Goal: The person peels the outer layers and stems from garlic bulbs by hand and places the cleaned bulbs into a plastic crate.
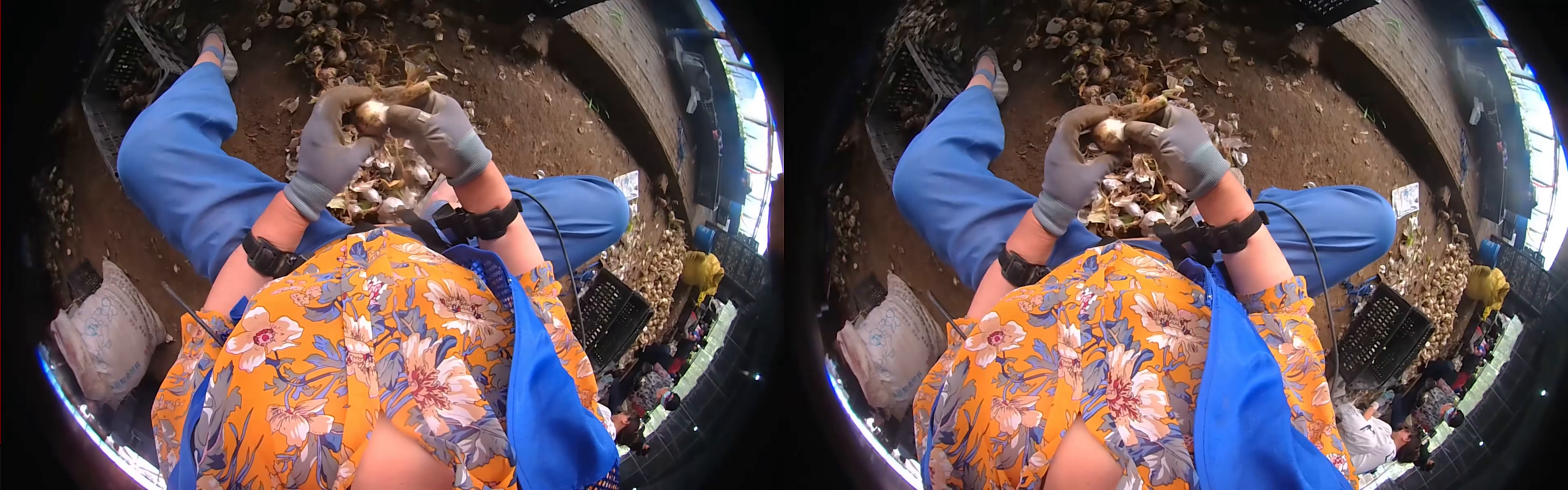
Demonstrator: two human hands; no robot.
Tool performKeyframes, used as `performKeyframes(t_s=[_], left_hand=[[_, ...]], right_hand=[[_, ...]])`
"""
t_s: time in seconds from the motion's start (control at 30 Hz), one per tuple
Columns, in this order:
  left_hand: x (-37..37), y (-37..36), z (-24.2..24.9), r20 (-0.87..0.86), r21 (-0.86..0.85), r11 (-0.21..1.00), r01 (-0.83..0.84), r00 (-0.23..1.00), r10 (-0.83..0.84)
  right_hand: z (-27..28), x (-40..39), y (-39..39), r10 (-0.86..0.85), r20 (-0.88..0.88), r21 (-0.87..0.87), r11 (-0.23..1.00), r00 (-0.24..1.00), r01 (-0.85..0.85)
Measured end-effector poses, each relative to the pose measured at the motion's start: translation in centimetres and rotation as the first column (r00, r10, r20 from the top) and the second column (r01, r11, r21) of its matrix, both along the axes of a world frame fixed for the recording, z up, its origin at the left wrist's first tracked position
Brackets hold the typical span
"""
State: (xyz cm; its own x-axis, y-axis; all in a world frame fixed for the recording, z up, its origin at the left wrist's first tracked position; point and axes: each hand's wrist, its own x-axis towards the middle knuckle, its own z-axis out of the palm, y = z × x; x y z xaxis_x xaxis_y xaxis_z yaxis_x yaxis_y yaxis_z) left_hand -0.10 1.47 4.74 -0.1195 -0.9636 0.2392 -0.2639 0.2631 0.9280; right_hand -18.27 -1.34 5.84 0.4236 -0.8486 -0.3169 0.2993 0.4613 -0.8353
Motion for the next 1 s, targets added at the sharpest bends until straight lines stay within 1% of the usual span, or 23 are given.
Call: performKeyframes(t_s=[0.13, 0.17, 0.2, 0.23, 0.27, 0.3, 0.33, 0.4, 0.43, 0.47, 0.5, 0.53, 0.57, 0.6, 0.63, 0.67, 0.73, 0.77, 0.8, 0.87, 0.9, 0.93, 1.0], left_hand=[[0.2, -0.1, 0.1, 0.010, 0.045, 0.999, 0.022, 1.000, -0.023], [0.4, 0.0, 0.4, -0.242, 0.308, 0.944, 0.121, 0.969, -0.046], [0.5, 0.0, 0.6, -0.474, 0.511, 0.815, 0.272, 0.880, 0.003], [0.5, -0.1, -0.1, -0.474, 0.512, 0.815, 0.272, 0.880, 0.005], [0.3, -0.3, -1.4, -0.793, 0.505, 0.694, 0.513, 0.592, 0.140], [0.1, -0.5, -1.5, -0.921, 0.370, 0.586, 0.720, 0.204, 0.332], [0.1, -0.7, -1.6, -0.921, 0.369, 0.586, 0.721, 0.202, 0.332], [0.2, -1.0, -1.3, -0.862, 0.491, 0.531, 0.690, 0.295, 0.413], [0.4, -1.0, -1.1, -0.861, 0.492, 0.533, 0.689, 0.294, 0.414], [0.6, -0.9, -0.9, -0.865, 0.501, 0.565, 0.656, 0.373, 0.335], [0.7, -0.8, -0.8, -0.856, 0.505, 0.595, 0.625, 0.450, 0.255], [0.6, -0.7, -1.3, -0.856, 0.506, 0.592, 0.627, 0.450, 0.255], [0.2, -0.6, -2.4, -0.611, 0.523, 0.785, 0.331, 0.788, 0.075], [-0.1, -0.6, -2.9, -0.205, 0.351, 0.935, 0.059, 0.979, 0.015], [0.5, -0.9, -3.2, -0.308, 0.445, 0.889, 0.106, 0.950, 0.041], [0.9, -0.8, -3.5, -0.306, 0.446, 0.889, 0.099, 0.951, 0.047], [1.3, -1.2, -2.1, -0.580, 0.505, 0.797, 0.332, 0.814, 0.028], [0.9, -1.3, -1.4, -0.688, 0.454, 0.781, 0.429, 0.725, 0.001], [0.8, -1.3, -1.4, -0.688, 0.454, 0.781, 0.429, 0.726, 0.001], [0.4, -1.4, -1.4, -0.467, 0.427, 0.858, 0.287, 0.882, -0.064], [0.3, -1.1, -2.1, -0.490, 0.428, 0.865, 0.262, 0.871, -0.022], [0.9, -1.2, -2.7, -0.490, 0.428, 0.865, 0.262, 0.871, -0.022], [2.1, -1.5, -3.6, -0.489, 0.582, 0.799, 0.154, 0.851, 0.193]], right_hand=[[-0.4, -0.2, 0.1, -0.033, 0.003, -0.003, 0.999, 0.999, 0.033], [-0.6, -0.2, 0.1, -0.046, 0.013, -0.008, 0.999, 0.999, 0.046], [-0.6, -0.4, -0.1, -0.045, 0.013, -0.008, 0.999, 0.999, 0.045], [-0.7, -0.8, -0.4, -0.104, -0.357, -0.351, 0.936, 0.928, -0.030], [-0.7, -1.0, -0.6, -0.277, -0.630, -0.598, 0.769, 0.725, -0.227], [-0.7, -0.8, -0.8, -0.359, -0.633, -0.668, 0.700, 0.686, -0.250], [-0.7, -0.5, -0.7, -0.359, -0.634, -0.668, 0.700, 0.685, -0.252], [-0.5, 0.1, -0.2, -0.204, -0.514, -0.405, 0.914, 0.833, -0.026], [-0.4, 0.0, -0.1, -0.202, -0.513, -0.404, 0.914, 0.834, -0.027], [-0.3, -0.1, 0.1, -0.138, -0.344, -0.253, 0.966, 0.929, 0.050], [-0.3, -0.2, 0.2, -0.106, -0.153, -0.081, 0.992, 0.983, 0.094], [-0.4, -0.1, 0.2, -0.108, -0.153, -0.079, 0.992, 0.982, 0.097], [-0.5, -0.1, 0.2, -0.111, -0.202, -0.089, 0.992, 0.973, 0.094], [-0.7, -0.1, 0.2, -0.111, -0.250, -0.099, 0.991, 0.962, 0.088], [-1.0, -0.3, 0.2, -0.107, -0.251, -0.096, 0.992, 0.962, 0.085], [-1.4, -0.7, 0.2, -0.126, -0.193, -0.070, 0.991, 0.973, 0.114], [-2.1, -1.0, -0.1, -0.173, -0.073, -0.014, 0.985, 0.982, 0.172], [-2.6, -0.9, -0.3, -0.179, 0.231, 0.033, 0.984, 0.956, 0.177], [-2.5, -0.9, -0.2, -0.180, 0.232, 0.033, 0.984, 0.956, 0.177], [-2.2, -1.1, 0.0, -0.246, 0.292, 0.217, 0.958, 0.924, 0.187], [-2.6, -1.0, -0.1, -0.225, 0.207, 0.145, 0.970, 0.952, 0.197], [-2.9, -1.1, -0.1, -0.225, 0.207, 0.145, 0.969, 0.952, 0.198], [-3.0, -0.9, 0.2, -0.207, 0.121, 0.035, 0.978, 0.971, 0.204]])
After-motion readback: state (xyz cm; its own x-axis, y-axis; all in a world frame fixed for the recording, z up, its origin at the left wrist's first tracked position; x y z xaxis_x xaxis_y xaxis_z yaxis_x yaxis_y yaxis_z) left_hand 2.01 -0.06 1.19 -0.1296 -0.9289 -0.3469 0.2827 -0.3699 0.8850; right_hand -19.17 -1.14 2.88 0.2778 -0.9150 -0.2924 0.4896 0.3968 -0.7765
